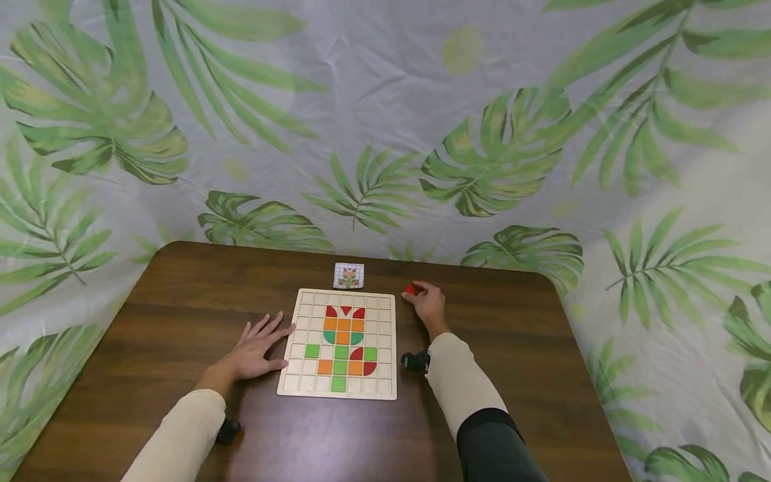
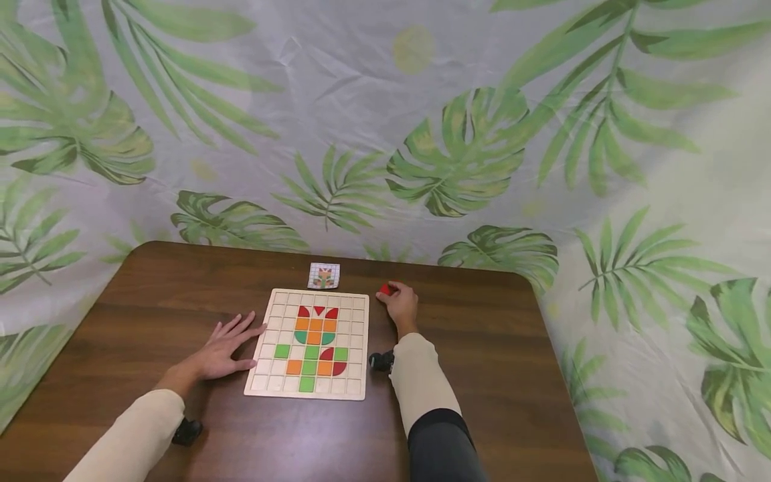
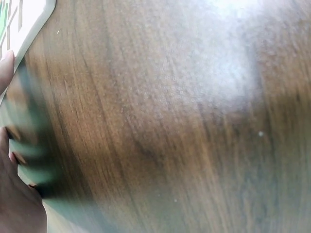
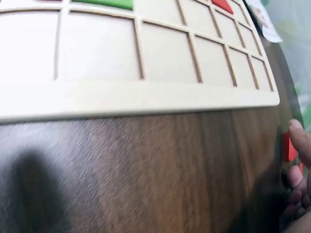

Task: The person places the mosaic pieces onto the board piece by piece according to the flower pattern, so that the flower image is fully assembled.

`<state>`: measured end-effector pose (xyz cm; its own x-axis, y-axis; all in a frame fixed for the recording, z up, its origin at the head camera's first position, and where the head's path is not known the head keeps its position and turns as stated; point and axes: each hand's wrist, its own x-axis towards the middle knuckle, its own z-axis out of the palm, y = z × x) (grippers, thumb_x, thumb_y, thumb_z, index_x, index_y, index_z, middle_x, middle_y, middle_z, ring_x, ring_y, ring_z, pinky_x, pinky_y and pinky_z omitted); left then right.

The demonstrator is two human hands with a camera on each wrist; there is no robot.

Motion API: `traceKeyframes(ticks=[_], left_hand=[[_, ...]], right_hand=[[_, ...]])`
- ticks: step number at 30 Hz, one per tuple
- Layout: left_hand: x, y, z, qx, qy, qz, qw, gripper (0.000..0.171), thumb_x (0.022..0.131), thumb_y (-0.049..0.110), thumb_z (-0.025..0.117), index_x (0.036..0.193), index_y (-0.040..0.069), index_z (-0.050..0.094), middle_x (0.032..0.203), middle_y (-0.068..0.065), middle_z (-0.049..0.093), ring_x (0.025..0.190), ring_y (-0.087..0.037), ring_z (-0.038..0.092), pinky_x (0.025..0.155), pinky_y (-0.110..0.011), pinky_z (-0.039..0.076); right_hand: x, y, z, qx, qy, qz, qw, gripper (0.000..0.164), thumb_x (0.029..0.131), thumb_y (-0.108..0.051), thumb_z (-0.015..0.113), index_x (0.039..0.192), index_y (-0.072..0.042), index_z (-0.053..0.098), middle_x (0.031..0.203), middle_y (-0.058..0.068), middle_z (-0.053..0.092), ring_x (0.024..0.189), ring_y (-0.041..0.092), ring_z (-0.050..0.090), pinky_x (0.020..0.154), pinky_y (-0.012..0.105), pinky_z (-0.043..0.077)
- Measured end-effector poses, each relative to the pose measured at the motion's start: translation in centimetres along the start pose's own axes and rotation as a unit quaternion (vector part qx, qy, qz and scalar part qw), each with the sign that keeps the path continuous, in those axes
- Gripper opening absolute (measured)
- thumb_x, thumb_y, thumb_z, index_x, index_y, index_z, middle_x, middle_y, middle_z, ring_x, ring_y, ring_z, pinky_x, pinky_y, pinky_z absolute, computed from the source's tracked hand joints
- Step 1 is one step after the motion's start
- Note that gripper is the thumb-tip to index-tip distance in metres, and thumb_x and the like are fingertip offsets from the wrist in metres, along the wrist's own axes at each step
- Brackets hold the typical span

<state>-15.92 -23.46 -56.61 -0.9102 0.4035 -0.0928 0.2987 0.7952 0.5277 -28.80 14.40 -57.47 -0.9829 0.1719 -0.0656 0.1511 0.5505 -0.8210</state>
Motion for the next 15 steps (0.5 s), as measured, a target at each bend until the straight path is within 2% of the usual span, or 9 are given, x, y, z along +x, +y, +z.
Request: traceKeyframes(ticks=[3,6,11,15], left_hand=[[0.0,0.1,0.2,0.000,0.000,0.000,1.0000,0.074,0.085,0.043,0.067,0.147,0.010,0.041,0.156,-0.024,0.021,0.141,-0.050,0.014,0.107,-0.070,0.004],[0.1,0.1,0.3,0.000,0.000,-0.003,1.0000,0.075,0.085,0.043,0.067,0.147,0.011,0.040,0.156,-0.023,0.021,0.141,-0.048,0.014,0.108,-0.069,0.004],[0.0,0.1,0.2,-0.005,0.003,-0.005,1.0000,0.075,0.085,0.043,0.068,0.147,0.011,0.041,0.156,-0.023,0.021,0.141,-0.048,0.014,0.108,-0.069,0.003],[0.0,0.1,0.0,-0.003,0.003,-0.009,0.9999,0.074,0.085,0.042,0.068,0.146,0.011,0.041,0.156,-0.023,0.021,0.141,-0.048,0.014,0.108,-0.068,0.003]], right_hand=[[0.0,-0.4,-0.1,-0.003,-0.003,0.016,1.000,0.041,0.084,-0.021,0.076,0.122,-0.005,0.067,0.112,0.015,0.067,0.101,0.031,0.061,0.087,0.043,0.050],[0.0,-0.6,-0.2,-0.015,0.001,0.033,0.999,0.037,0.085,-0.022,0.075,0.119,-0.008,0.070,0.119,0.014,0.067,0.109,0.032,0.060,0.091,0.045,0.049],[0.0,-1.0,0.0,-0.026,0.006,0.064,0.998,0.032,0.085,-0.024,0.075,0.115,-0.012,0.073,0.113,0.013,0.069,0.107,0.031,0.062,0.090,0.045,0.050],[0.1,-1.3,0.2,-0.016,0.005,0.074,0.997,0.028,0.083,-0.021,0.077,0.110,-0.011,0.075,0.105,0.013,0.071,0.100,0.031,0.063,0.086,0.044,0.050]])
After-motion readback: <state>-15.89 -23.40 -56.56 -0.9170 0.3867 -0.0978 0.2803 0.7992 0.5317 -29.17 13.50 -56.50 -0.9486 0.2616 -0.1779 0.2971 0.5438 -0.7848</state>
